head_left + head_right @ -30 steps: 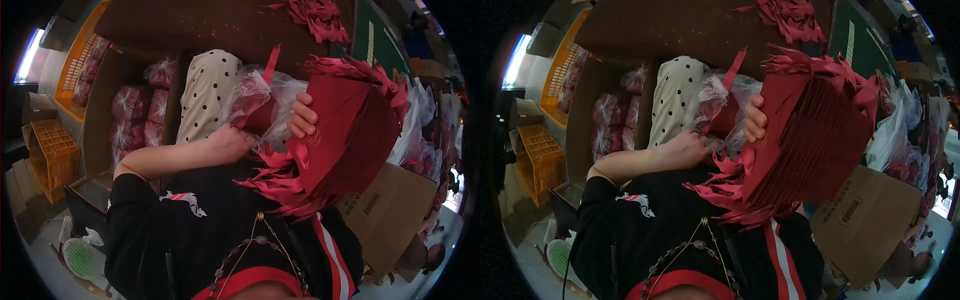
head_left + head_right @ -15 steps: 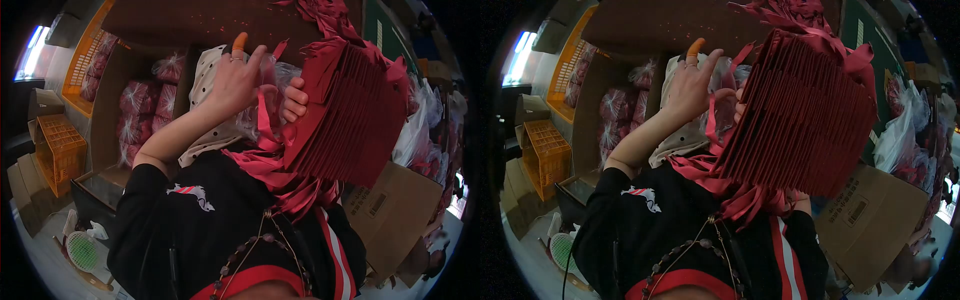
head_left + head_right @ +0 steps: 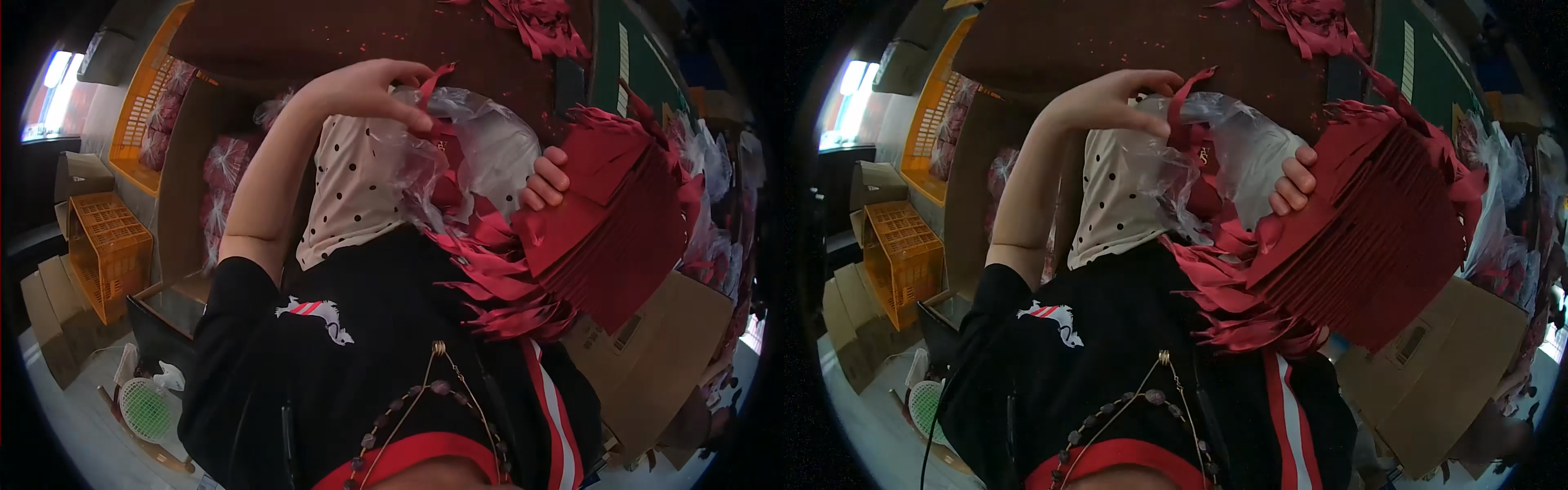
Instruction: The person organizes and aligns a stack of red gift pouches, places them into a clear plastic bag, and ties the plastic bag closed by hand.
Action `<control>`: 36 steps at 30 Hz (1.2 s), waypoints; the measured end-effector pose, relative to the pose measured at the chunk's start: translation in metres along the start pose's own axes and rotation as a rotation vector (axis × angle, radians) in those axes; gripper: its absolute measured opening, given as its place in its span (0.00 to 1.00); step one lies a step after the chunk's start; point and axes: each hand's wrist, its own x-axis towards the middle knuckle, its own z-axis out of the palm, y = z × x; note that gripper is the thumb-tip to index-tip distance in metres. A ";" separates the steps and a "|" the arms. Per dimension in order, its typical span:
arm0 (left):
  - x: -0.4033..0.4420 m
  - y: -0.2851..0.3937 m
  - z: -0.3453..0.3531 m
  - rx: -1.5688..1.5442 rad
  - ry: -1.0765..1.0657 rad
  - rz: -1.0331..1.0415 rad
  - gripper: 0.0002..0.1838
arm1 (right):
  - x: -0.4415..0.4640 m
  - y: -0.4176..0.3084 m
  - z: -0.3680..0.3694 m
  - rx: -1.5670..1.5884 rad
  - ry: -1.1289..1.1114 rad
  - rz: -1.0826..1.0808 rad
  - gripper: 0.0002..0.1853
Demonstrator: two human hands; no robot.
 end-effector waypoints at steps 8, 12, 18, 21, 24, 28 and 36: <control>0.073 0.003 0.032 0.646 0.030 -0.381 0.35 | -0.023 0.014 0.001 0.016 -0.029 -0.026 0.34; 0.088 -0.015 0.016 0.293 0.352 -0.075 0.22 | -0.014 0.016 -0.008 0.041 -0.015 -0.051 0.34; 0.097 0.015 -0.021 0.098 0.400 -0.059 0.24 | -0.058 -0.006 -0.029 0.044 -0.024 -0.068 0.35; 0.109 0.023 -0.019 0.247 0.454 -0.001 0.25 | -0.062 -0.015 -0.032 0.028 -0.040 -0.089 0.35; 0.124 0.032 -0.023 0.399 0.529 0.061 0.26 | -0.021 -0.009 -0.016 -0.002 -0.069 -0.109 0.35; 0.138 0.037 -0.025 0.597 0.625 0.122 0.28 | -0.026 0.000 0.000 -0.031 -0.103 -0.121 0.35; 0.144 0.028 -0.011 0.631 0.067 0.384 0.24 | -0.004 0.025 0.023 -0.069 -0.150 -0.141 0.35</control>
